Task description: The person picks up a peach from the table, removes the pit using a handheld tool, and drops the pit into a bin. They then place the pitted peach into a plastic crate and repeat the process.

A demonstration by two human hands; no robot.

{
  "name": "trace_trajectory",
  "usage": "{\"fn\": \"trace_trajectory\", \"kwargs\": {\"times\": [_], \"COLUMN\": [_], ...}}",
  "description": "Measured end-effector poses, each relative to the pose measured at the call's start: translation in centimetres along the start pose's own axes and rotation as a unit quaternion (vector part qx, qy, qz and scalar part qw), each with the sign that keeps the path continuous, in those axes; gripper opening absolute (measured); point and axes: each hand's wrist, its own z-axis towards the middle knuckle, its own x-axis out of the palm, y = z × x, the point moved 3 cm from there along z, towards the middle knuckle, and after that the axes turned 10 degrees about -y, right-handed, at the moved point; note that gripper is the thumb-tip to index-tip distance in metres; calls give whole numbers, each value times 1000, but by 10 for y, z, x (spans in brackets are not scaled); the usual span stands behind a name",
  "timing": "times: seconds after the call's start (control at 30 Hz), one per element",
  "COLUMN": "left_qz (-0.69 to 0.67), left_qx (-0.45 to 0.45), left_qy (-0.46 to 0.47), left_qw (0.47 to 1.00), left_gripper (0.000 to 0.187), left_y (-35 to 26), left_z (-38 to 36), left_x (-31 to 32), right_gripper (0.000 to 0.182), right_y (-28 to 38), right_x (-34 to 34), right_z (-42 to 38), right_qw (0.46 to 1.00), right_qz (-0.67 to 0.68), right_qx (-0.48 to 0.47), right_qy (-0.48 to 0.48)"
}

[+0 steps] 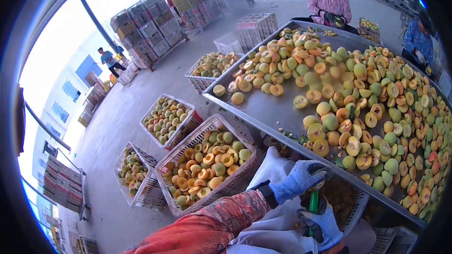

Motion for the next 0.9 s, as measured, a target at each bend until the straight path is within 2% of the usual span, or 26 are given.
{"fn": "trace_trajectory", "kwargs": {"times": [0.03,0.07,0.1,0.13,0.17,0.23,0.27,0.3,0.33,0.37,0.4,0.43,0.47,0.53,0.57,0.6,0.63,0.67,0.7,0.73,0.77,0.83,0.87,0.9], "left_qz": [2,95,185,220,219,114,89,69,64,20,-99,-250,-303,-300,-312,-234,-259,-156,-51,-47,-64,-106,-125,-145], "left_qx": [-4,-83,-161,-151,-148,-102,34,92,39,-118,-218,-280,-340,-322,-289,-242,-238,-223,-204,-208,-201,-184,-196,-206], "left_qy": [-4,43,91,58,59,18,-27,-16,-6,49,33,8,9,-32,-19,-58,-31,-14,5,15,43,86,96,105], "left_qw": [1000,991,965,962,963,988,995,993,997,992,970,927,890,897,905,940,936,962,978,977,976,973,968,962], "left_gripper": [26,24,23,23,23,20,20,22,20,16,18,22,27,26,25,20,20,20,20,20,20,21,21,21], "left_y": [-6,-16,-19,-17,-17,-16,-8,-10,-5,-10,28,34,23,25,16,6,1,-1,-4,-7,-12,-17,-21,-25], "left_z": [4,9,8,6,6,0,-3,-2,-1,1,4,-1,-8,-14,-17,-17,-17,-14,-13,-14,-13,-10,-9,-8], "left_x": [-1,0,1,4,6,11,15,15,18,21,31,32,32,32,32,32,34,33,33,33,34,39,41,43], "right_gripper": [42,42,42,43,43,42,40,40,41,44,48,50,51,49,45,47,49,49,48,47,47,39,39,36], "right_y": [1,-13,-32,-40,-34,-18,-11,-12,-15,-11,-15,-32,-27,-34,-34,-34,-33,-29,-29,-32,-34,-37,-34,-29], "right_x": [2,1,-6,-12,-13,-11,-11,-11,-13,-16,-21,-27,-29,-29,-30,-31,-32,-34,-34,-35,-36,-36,-39,-41], "right_z": [-3,4,19,26,25,7,-1,-1,0,-1,8,17,15,14,13,11,8,7,5,3,5,5,3,-2], "right_qw": [999,999,997,983,982,994,999,998,994,998,998,919,940,946,970,985,993,994,997,996,997,994,994,982], "right_qz": [19,20,-50,-119,-119,-52,23,64,106,58,-67,-243,-290,-248,-156,-103,-48,-38,-52,-67,-57,47,54,144], "right_qx": [28,32,-48,-129,-130,-95,-25,-9,8,6,-5,-297,-156,-198,-182,-142,-105,-100,-45,8,10,-42,-39,28], "right_qy": [5,8,-24,-57,-60,-18,4,13,11,12,-8,-90,-91,-68,-30,2,36,27,40,55,48,92,85,120]}}
